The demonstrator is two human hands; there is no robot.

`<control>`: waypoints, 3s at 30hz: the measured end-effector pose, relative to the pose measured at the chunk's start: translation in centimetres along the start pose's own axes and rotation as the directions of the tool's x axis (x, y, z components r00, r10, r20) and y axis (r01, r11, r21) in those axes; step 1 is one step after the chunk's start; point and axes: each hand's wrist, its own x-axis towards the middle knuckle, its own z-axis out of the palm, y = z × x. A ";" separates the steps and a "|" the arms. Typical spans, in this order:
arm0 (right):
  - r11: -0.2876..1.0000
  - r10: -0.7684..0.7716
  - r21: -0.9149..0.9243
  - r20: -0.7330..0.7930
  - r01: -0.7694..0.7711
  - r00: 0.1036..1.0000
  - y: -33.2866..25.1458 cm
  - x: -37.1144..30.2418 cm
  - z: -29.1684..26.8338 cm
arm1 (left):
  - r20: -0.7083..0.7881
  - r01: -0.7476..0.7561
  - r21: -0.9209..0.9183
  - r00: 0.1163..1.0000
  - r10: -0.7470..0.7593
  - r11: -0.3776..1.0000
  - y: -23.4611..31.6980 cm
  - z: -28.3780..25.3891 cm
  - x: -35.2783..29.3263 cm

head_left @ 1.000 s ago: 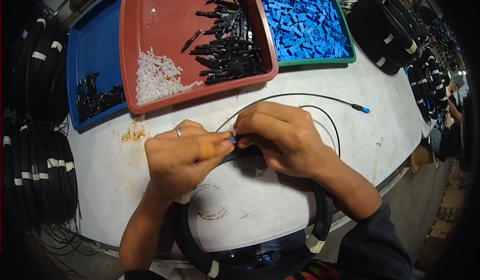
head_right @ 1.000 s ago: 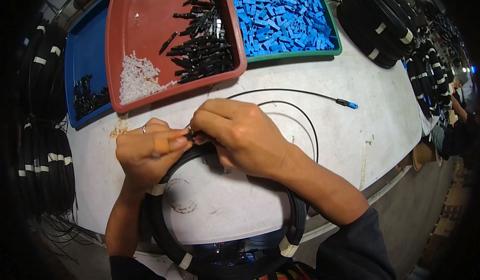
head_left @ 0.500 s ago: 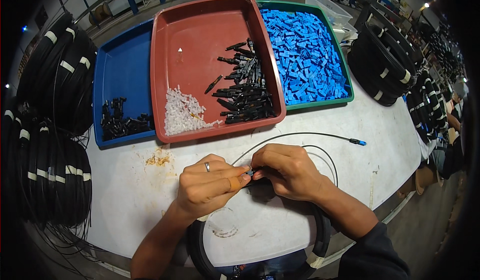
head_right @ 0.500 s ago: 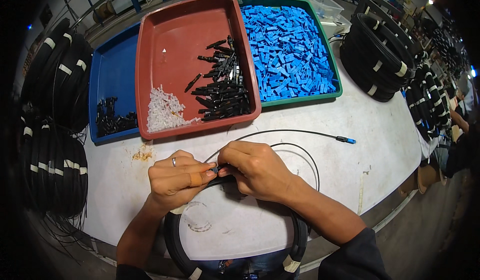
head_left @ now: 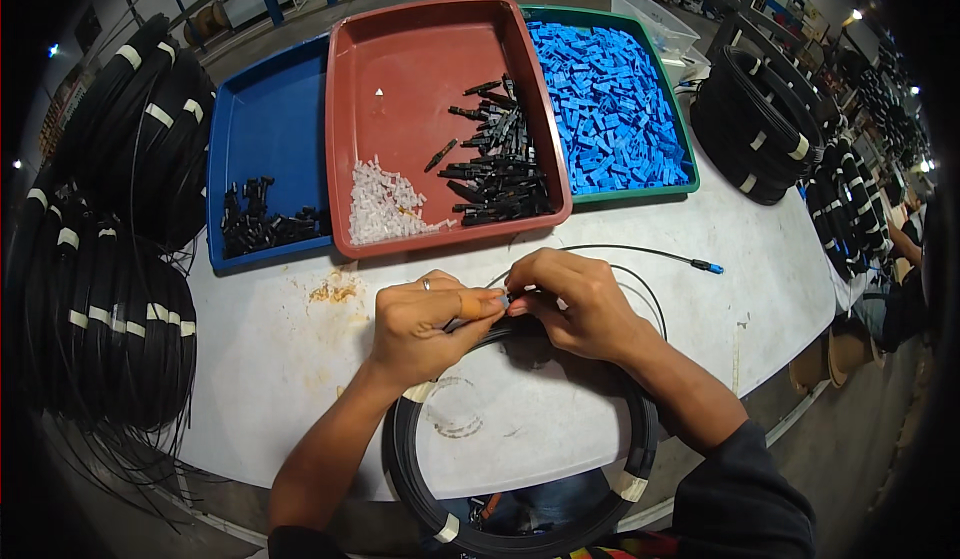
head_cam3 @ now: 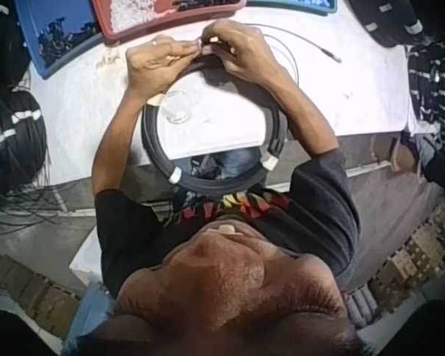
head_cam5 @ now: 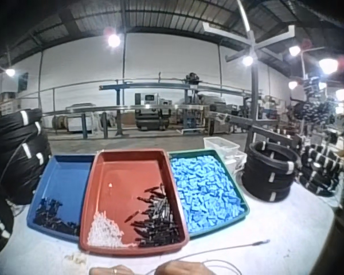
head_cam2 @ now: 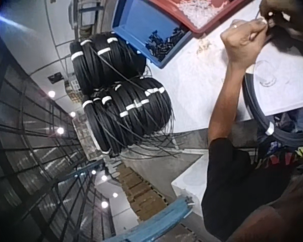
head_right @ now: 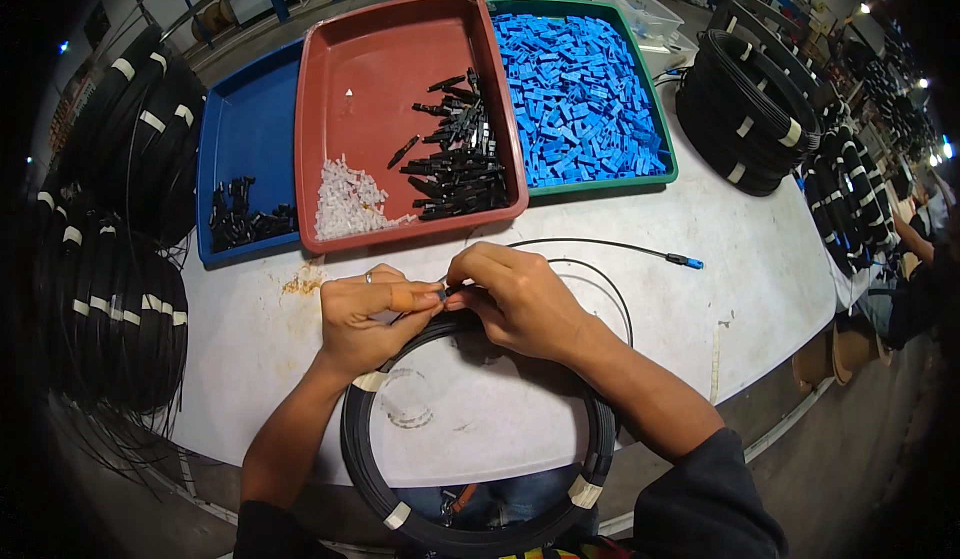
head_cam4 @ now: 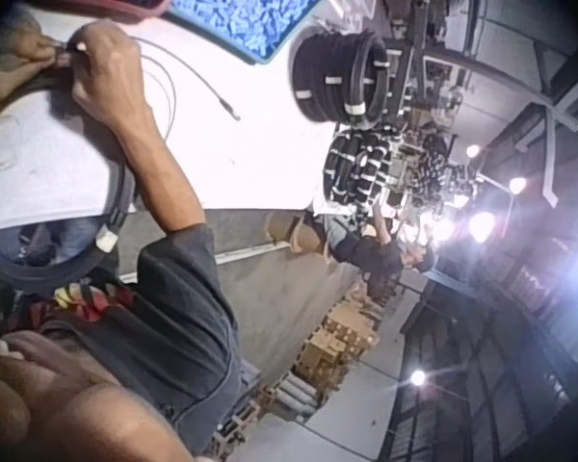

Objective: The person assembles connector components onto the ends of coiled cables by hand, retrieves additional parts from sorting trays, and stacks the coiled cables on the table.

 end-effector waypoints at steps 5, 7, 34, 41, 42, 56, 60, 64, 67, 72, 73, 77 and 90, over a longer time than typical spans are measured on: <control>0.992 -0.086 -0.093 -0.071 0.079 0.994 -0.1 -0.6 0.3 | 0.002 0.073 -0.062 0.997 -0.073 0.995 0.3 0.2 -0.2; 0.998 0.032 -0.064 0.036 -0.030 0.999 -0.3 -0.6 0.3 | 0.047 0.042 -0.057 0.998 -0.039 0.997 0.2 -0.1 -0.2; 0.998 -0.047 0.040 -0.016 0.048 0.999 0.3 -0.4 0.6 | 0.050 -0.100 0.070 0.994 0.097 0.993 1.1 -0.3 0.1; 0.987 -0.116 -0.119 -0.072 0.107 0.991 0.5 -0.6 0.3 | 0.027 0.021 -0.007 0.999 -0.021 1.000 0.9 0.2 0.2; 0.995 -0.079 -0.056 -0.034 0.077 0.996 0.3 -0.6 0.1 | 0.052 -0.088 0.073 0.995 0.084 0.993 1.1 0.0 0.4; 0.989 -0.131 -0.070 -0.035 0.129 0.991 -0.2 -0.5 0.2 | 0.107 -0.265 0.175 0.962 0.249 0.948 1.3 -0.3 0.5; 0.997 -0.068 -0.049 -0.047 0.066 0.997 0.1 -0.4 0.6 | 0.028 -0.126 0.111 0.992 0.124 0.986 1.1 -0.2 0.3; 0.955 -0.206 -0.233 -0.076 0.183 0.976 0.0 -0.3 0.2 | 0.038 -0.032 0.071 0.999 0.029 0.997 0.7 0.1 -0.1; 0.997 -0.058 -0.052 -0.012 0.057 0.998 0.1 -0.7 0.1 | 0.123 -0.291 0.202 0.955 0.271 0.935 1.4 -0.1 0.9; 0.998 -0.041 0.043 -0.038 0.042 0.998 0.0 -0.3 0.3 | 0.016 -0.114 0.113 0.993 0.113 0.987 0.9 -0.2 0.3; 0.999 -0.036 0.025 -0.070 0.037 0.997 -0.3 -0.2 0.5 | 0.014 -0.125 0.123 0.992 0.124 0.985 1.0 -0.4 0.2; 0.980 -0.167 -0.120 -0.072 0.158 0.983 0.5 -0.8 0.2 | 0.021 -0.061 0.037 0.998 0.060 0.997 0.4 0.3 0.1; 0.988 -0.145 -0.073 -0.086 0.139 0.986 0.0 -0.6 0.4 | 0.022 0.119 -0.029 0.993 -0.119 0.992 1.3 -0.3 -0.8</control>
